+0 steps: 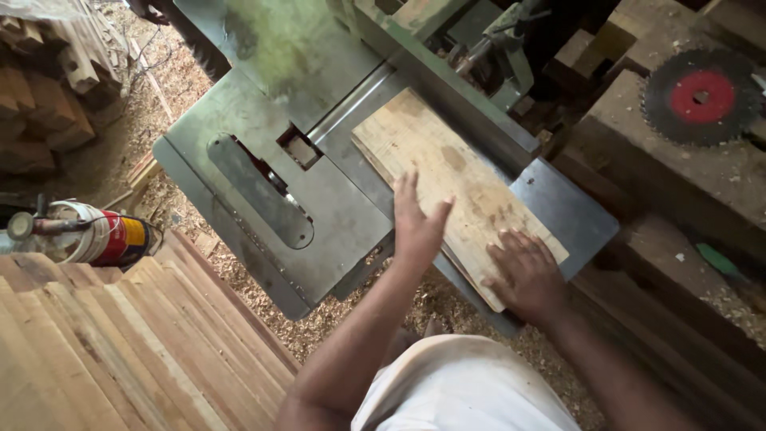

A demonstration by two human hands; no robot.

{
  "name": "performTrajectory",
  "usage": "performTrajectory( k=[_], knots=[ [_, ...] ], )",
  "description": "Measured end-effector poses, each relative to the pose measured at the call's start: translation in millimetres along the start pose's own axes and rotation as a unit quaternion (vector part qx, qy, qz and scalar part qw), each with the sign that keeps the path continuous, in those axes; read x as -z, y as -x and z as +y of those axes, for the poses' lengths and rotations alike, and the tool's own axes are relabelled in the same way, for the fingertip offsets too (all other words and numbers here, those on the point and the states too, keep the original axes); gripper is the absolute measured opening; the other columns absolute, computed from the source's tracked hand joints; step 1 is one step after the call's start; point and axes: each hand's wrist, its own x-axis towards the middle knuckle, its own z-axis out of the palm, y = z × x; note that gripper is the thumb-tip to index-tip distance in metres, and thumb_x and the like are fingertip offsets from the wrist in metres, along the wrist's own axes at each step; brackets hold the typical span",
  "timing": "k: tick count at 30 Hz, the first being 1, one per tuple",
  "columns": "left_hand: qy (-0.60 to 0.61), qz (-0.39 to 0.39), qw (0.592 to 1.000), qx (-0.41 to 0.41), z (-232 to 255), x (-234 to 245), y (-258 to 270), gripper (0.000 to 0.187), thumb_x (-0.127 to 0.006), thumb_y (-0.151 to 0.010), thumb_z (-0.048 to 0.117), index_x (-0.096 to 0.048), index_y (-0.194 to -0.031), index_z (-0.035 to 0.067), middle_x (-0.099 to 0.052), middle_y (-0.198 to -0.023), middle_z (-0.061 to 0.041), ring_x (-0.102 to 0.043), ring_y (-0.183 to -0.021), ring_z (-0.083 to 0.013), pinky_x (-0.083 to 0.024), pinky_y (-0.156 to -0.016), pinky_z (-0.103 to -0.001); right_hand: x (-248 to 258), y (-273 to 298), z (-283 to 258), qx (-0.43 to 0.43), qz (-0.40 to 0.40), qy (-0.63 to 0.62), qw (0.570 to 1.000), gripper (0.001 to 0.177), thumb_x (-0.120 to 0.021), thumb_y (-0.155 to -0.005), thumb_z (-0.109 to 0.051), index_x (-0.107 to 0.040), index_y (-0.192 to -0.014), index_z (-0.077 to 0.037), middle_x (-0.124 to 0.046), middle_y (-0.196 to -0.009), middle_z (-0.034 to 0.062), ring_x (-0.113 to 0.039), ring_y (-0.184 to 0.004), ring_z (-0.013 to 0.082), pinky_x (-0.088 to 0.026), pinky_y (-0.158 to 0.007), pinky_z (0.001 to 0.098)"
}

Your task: The person planes and smooths a wooden board using a woodworking machine, handling it with both hands and passing it across the blades several times.

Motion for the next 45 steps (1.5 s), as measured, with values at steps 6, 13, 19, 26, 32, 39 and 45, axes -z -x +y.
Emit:
performTrajectory(
  k=[6,13,19,26,32,39,45],
  knots=[
    [-0.37,-0.045,0.904,-0.211,19.1,2.3,-72.1,0.1,-0.062,-0.09,0.06,-0.021,-0.16,0.002,-0.013,-0.169,-0.023,-0.004,-0.158,-0.0368,-0.003,-0.128,-0.05,4.9,-55.4,-14.6,-0.006,-0.064,0.068,0.996,0.097,-0.036,-0.089,-0.08,-0.029,-0.157,-0.012,-0.023,-0.166,0.0148,-0.017,-0.153,0.0313,-0.008,-0.123,0.0473],
    [-0.47,-0.077,0.859,-0.19,7.9,-21.7,-128.5,0.1,-0.043,-0.095,0.072,-0.016,-0.163,0.004,-0.008,-0.171,-0.019,0.002,-0.158,-0.0415,0.005,-0.124,-0.062,19.6,-122.6,-5.9,-0.026,-0.326,0.242,0.913,0.11,-0.023,-0.09,-0.087,0.003,-0.162,-0.009,0.005,-0.171,0.0129,0.006,-0.156,0.0266,0.004,-0.123,0.0412],
    [-0.469,-0.083,0.864,-0.161,23.6,-15.4,-145.9,0.1,-0.044,-0.094,0.071,-0.017,-0.163,0.004,-0.008,-0.171,-0.019,0.001,-0.158,-0.0417,0.005,-0.123,-0.063,17.9,-142.3,7.8,0.088,-0.013,0.052,0.995,0.109,-0.029,-0.083,-0.085,-0.014,-0.158,-0.007,-0.012,-0.164,0.0136,-0.006,-0.153,0.0261,-0.001,-0.123,0.0439],
    [-0.47,-0.086,0.865,-0.156,15.7,-1.7,-166.1,0.099,-0.046,-0.094,0.07,-0.02,-0.164,0.005,-0.009,-0.172,-0.021,0.0,-0.159,-0.0424,0.004,-0.124,-0.065,2.8,-152.8,5.8,0.039,-0.09,0.046,0.994,0.113,-0.038,-0.079,-0.084,-0.021,-0.158,-0.006,-0.02,-0.165,0.0161,-0.012,-0.156,0.0287,-0.004,-0.127,0.0466],
    [-0.471,-0.085,0.863,-0.164,13.7,6.3,-179.8,0.099,-0.045,-0.096,0.071,-0.019,-0.165,0.004,-0.008,-0.173,-0.021,0.001,-0.159,-0.0424,0.004,-0.125,-0.066,10.4,-178.0,-8.1,0.015,-0.214,0.19,0.958,0.117,-0.037,-0.078,-0.089,-0.018,-0.161,-0.008,-0.018,-0.168,0.0132,-0.01,-0.157,0.0268,-0.003,-0.126,0.0447],
    [-0.491,-0.104,0.852,-0.151,14.9,13.6,-191.5,0.098,-0.04,-0.098,0.072,-0.017,-0.165,0.004,-0.005,-0.173,-0.02,0.002,-0.159,-0.0424,0.005,-0.125,-0.065,-0.9,-185.3,-2.7,0.046,-0.073,0.019,0.996,0.114,-0.035,-0.08,-0.084,-0.019,-0.158,-0.004,-0.02,-0.164,0.018,-0.011,-0.155,0.0293,-0.002,-0.127,0.048],
    [-0.483,-0.101,0.857,-0.146,17.4,18.3,-197.4,0.098,-0.041,-0.097,0.072,-0.018,-0.165,0.004,-0.006,-0.173,-0.02,0.001,-0.159,-0.0417,0.004,-0.125,-0.064,-9.5,-190.5,1.1,0.047,-0.077,0.021,0.996,0.113,-0.033,-0.08,-0.085,-0.018,-0.159,-0.005,-0.018,-0.165,0.0176,-0.009,-0.155,0.0287,-0.002,-0.127,0.0475]
  ],
)
